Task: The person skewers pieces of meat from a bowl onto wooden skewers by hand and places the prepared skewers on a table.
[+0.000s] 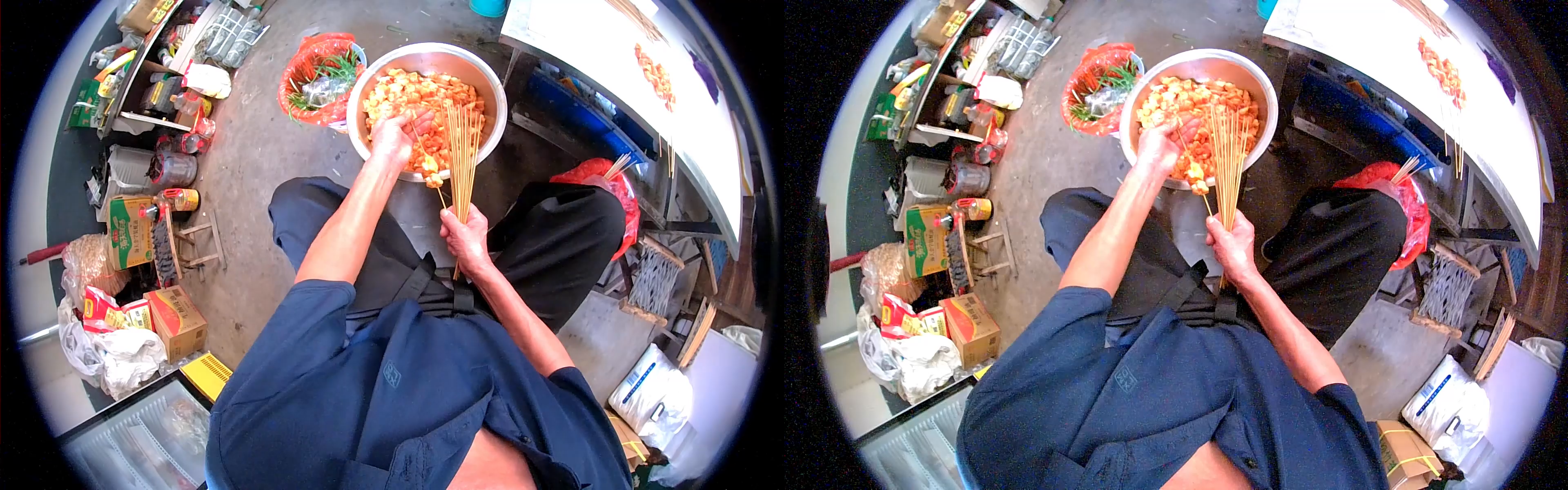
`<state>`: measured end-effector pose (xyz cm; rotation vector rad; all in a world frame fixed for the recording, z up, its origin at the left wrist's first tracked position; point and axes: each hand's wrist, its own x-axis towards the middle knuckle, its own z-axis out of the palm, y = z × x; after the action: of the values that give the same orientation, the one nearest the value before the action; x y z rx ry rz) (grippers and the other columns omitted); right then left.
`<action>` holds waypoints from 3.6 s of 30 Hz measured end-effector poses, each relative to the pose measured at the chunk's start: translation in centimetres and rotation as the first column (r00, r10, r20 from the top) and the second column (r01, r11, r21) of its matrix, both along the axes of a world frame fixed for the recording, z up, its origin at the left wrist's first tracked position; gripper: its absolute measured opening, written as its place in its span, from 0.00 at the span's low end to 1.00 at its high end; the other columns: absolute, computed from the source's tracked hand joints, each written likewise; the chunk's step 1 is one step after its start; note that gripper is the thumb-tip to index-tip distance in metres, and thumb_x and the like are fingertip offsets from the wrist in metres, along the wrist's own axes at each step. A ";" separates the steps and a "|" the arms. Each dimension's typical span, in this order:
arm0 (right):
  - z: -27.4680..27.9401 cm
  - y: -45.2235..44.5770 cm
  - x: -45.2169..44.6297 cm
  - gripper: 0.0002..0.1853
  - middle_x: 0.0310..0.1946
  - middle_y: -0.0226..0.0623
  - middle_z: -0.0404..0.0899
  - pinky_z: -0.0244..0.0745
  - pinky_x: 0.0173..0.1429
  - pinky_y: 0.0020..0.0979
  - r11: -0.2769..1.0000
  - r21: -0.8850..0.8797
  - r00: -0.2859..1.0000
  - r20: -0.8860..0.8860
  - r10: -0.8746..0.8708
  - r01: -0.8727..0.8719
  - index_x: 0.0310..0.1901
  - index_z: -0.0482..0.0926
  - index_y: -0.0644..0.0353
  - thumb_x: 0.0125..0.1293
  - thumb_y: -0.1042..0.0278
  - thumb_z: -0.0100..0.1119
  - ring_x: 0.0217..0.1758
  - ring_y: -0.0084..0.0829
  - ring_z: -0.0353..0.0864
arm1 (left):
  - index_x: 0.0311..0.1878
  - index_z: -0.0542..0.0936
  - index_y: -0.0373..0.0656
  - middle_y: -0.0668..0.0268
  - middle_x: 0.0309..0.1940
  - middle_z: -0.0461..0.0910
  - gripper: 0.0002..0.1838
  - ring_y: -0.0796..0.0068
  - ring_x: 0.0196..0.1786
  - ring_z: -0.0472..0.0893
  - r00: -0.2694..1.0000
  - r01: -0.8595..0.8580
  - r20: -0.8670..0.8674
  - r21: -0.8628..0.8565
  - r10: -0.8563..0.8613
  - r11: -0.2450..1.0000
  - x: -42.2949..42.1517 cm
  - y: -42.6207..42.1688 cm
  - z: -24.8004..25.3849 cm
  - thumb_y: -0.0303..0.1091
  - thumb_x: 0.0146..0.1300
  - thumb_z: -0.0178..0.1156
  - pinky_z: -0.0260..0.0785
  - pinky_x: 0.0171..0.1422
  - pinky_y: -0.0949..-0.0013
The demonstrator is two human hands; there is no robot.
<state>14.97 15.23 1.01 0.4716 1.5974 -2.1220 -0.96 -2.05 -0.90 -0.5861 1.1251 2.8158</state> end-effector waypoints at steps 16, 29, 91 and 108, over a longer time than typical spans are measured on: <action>0.1 -0.2 -1.0 0.05 0.18 0.25 0.72 0.59 0.20 0.20 0.996 0.064 0.995 -0.087 -0.057 0.063 0.34 0.73 0.58 0.64 0.69 0.58 0.17 0.15 0.66 | 0.43 0.70 0.25 0.44 0.36 0.80 0.09 0.50 0.36 0.83 0.988 0.150 0.054 -0.076 -0.146 0.986 1.8 2.5 0.2 0.21 0.61 0.50 0.80 0.42 0.54; 0.9 -0.7 -1.4 0.06 0.15 0.25 0.69 0.52 0.12 0.20 0.994 -0.052 0.993 0.065 -0.098 0.101 0.33 0.71 0.57 0.64 0.68 0.57 0.10 0.15 0.58 | 0.43 0.63 0.35 0.44 0.37 0.79 0.10 0.51 0.38 0.85 0.984 0.177 0.037 -0.165 -0.173 0.970 2.3 3.2 -0.1 0.18 0.60 0.52 0.82 0.39 0.55; 0.4 1.2 -1.6 0.07 0.16 0.27 0.70 0.52 0.12 0.19 0.984 -0.050 0.985 0.027 -0.168 0.169 0.36 0.71 0.58 0.65 0.66 0.59 0.09 0.15 0.59 | 0.40 0.83 0.39 0.60 0.23 0.82 0.11 0.71 0.27 0.83 0.953 0.189 0.104 -0.938 -0.284 0.290 -0.2 -1.0 1.3 0.30 0.54 0.62 0.74 0.30 0.67; -0.1 0.4 -0.6 0.07 0.17 0.24 0.72 0.58 0.18 0.19 0.999 0.033 0.998 -0.062 0.004 -0.002 0.34 0.73 0.57 0.63 0.66 0.60 0.14 0.14 0.63 | 0.49 0.72 0.32 0.55 0.38 0.79 0.11 0.64 0.37 0.85 0.992 0.089 -0.043 -0.438 -0.120 0.895 -0.6 -0.5 0.5 0.20 0.63 0.50 0.80 0.37 0.70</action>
<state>14.33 15.67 0.87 0.4166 1.6681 -2.1306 -1.52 -2.53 -0.35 -0.4335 1.7641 2.5138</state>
